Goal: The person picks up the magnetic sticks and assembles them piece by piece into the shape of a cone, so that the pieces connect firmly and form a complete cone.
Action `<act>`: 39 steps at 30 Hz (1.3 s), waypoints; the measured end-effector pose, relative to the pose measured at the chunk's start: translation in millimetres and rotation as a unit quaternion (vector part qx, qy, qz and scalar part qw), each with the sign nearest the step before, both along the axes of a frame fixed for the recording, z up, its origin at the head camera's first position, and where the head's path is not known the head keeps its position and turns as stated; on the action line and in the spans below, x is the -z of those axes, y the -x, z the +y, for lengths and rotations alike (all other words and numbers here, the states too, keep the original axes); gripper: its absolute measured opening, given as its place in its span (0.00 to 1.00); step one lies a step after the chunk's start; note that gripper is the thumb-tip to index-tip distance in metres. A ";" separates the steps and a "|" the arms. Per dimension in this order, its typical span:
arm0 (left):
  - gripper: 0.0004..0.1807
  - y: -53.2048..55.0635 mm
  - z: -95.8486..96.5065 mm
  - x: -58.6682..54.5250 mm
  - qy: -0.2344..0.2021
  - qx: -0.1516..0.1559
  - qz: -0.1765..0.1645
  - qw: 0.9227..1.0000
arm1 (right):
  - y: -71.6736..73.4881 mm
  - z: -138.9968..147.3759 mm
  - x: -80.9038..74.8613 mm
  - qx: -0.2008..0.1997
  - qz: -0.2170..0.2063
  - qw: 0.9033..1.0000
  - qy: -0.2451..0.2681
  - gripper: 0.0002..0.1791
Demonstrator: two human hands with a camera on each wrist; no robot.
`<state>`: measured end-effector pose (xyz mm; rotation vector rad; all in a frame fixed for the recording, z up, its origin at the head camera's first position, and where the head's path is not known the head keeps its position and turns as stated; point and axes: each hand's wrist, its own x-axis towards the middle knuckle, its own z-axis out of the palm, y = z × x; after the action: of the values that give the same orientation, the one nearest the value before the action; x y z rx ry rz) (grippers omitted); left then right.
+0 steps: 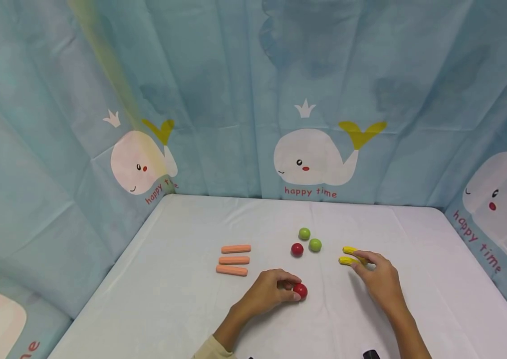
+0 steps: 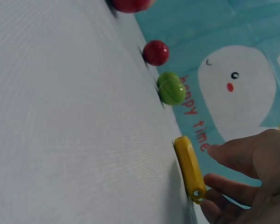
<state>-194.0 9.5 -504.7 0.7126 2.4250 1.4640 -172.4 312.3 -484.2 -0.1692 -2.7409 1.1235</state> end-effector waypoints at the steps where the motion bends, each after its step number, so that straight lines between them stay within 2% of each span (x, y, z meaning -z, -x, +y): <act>1: 0.16 0.0 -0.1 0.1 0.000 0.001 0.001 1.000 | 0.6 0.7 -0.1 -0.002 -0.012 1.000 0.004 0.26; 6: 0.16 0.0 0.1 -0.5 0.001 0.003 0.006 1.000 | 2.2 2.1 0.2 -0.007 -0.044 0.999 0.007 0.28; 14: 0.16 -1.6 -0.4 -4.2 0.001 0.002 -0.002 1.000 | 2.4 0.3 2.2 -0.012 -0.028 0.999 -0.020 0.22; 22: 0.15 -2.1 -0.2 -3.5 -0.009 0.005 -0.015 1.000 | 7.1 -1.3 5.3 -0.011 -0.061 0.998 -0.013 0.23; 31: 0.16 -2.0 0.2 -1.7 -0.005 0.003 -0.011 1.000 | 4.8 -6.3 4.4 -0.027 -0.059 0.997 -0.039 0.22; 39: 0.16 -2.0 0.0 -3.1 0.002 0.003 -0.003 1.000 | 6.0 -7.1 0.2 -0.030 -0.092 0.995 -0.036 0.24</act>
<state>-192.1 9.4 -501.6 0.7123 2.4187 1.4579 -178.4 305.3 -484.5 -0.1898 -2.9617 1.0724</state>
